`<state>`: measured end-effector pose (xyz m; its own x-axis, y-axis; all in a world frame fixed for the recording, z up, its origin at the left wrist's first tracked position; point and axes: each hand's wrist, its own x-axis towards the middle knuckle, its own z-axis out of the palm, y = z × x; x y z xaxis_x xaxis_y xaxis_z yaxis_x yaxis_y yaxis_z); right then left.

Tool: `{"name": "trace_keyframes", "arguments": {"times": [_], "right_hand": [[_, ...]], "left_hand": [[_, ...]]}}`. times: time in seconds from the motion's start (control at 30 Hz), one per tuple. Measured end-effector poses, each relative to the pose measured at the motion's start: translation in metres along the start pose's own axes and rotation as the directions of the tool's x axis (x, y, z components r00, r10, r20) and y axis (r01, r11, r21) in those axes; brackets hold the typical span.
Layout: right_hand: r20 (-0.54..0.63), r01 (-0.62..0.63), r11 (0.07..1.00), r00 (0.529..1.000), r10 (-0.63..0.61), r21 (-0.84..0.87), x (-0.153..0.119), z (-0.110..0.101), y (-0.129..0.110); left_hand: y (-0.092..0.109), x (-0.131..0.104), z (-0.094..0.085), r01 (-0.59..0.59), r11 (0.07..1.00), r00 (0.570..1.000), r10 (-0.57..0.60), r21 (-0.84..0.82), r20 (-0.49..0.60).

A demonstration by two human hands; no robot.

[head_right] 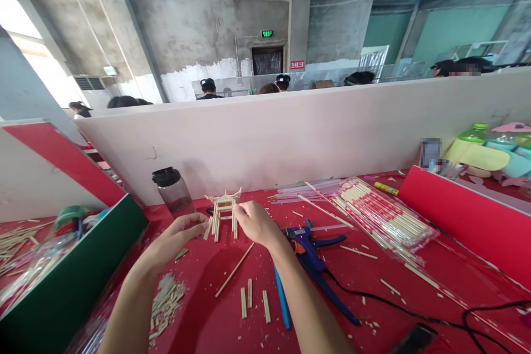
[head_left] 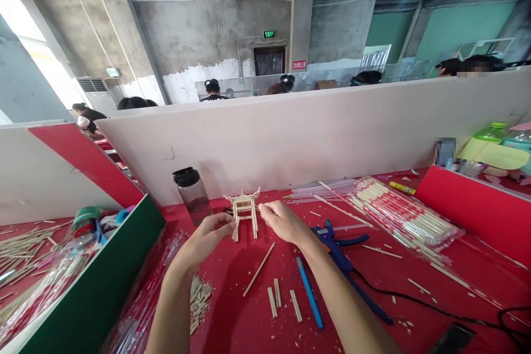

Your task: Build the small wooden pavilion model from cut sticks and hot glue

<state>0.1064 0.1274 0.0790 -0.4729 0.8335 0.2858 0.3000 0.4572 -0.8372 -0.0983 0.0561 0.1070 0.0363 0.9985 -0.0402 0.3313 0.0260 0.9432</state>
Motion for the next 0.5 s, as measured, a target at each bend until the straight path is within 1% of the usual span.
{"name": "trace_keyframes", "arguments": {"times": [0.17, 0.23, 0.4, 0.47, 0.5], "right_hand": [[0.095, 0.017, 0.988, 0.995, -0.031, 0.155, -0.0011, -0.0055, 0.0019], [0.104, 0.017, 0.985, 0.994, -0.035, 0.174, -0.0018, -0.0071, 0.003], [0.075, -0.038, 0.978, 0.997, 0.023, 0.204, -0.0046, -0.0075, 0.0017], [0.023, -0.03, 0.982, 0.999, 0.026, 0.185, -0.0057, -0.0076, -0.0023], [-0.015, -0.004, 0.987, 1.0, 0.007, 0.161, -0.006, -0.0077, -0.0045]], "left_hand": [[0.0044, 0.0011, 0.0005, -0.006, 0.998, 1.0, 0.008, 0.066, -0.028], [0.0027, 0.0034, -0.0003, -0.013, 0.993, 0.999, 0.016, 0.12, -0.03], [-0.002, 0.0062, -0.0056, -0.021, 0.97, 0.997, 0.037, 0.244, -0.062], [-0.0016, 0.0049, -0.008, -0.027, 0.962, 0.997, 0.047, 0.272, -0.067], [-0.0011, 0.0039, -0.009, -0.026, 0.958, 0.996, 0.047, 0.285, -0.069]]}}
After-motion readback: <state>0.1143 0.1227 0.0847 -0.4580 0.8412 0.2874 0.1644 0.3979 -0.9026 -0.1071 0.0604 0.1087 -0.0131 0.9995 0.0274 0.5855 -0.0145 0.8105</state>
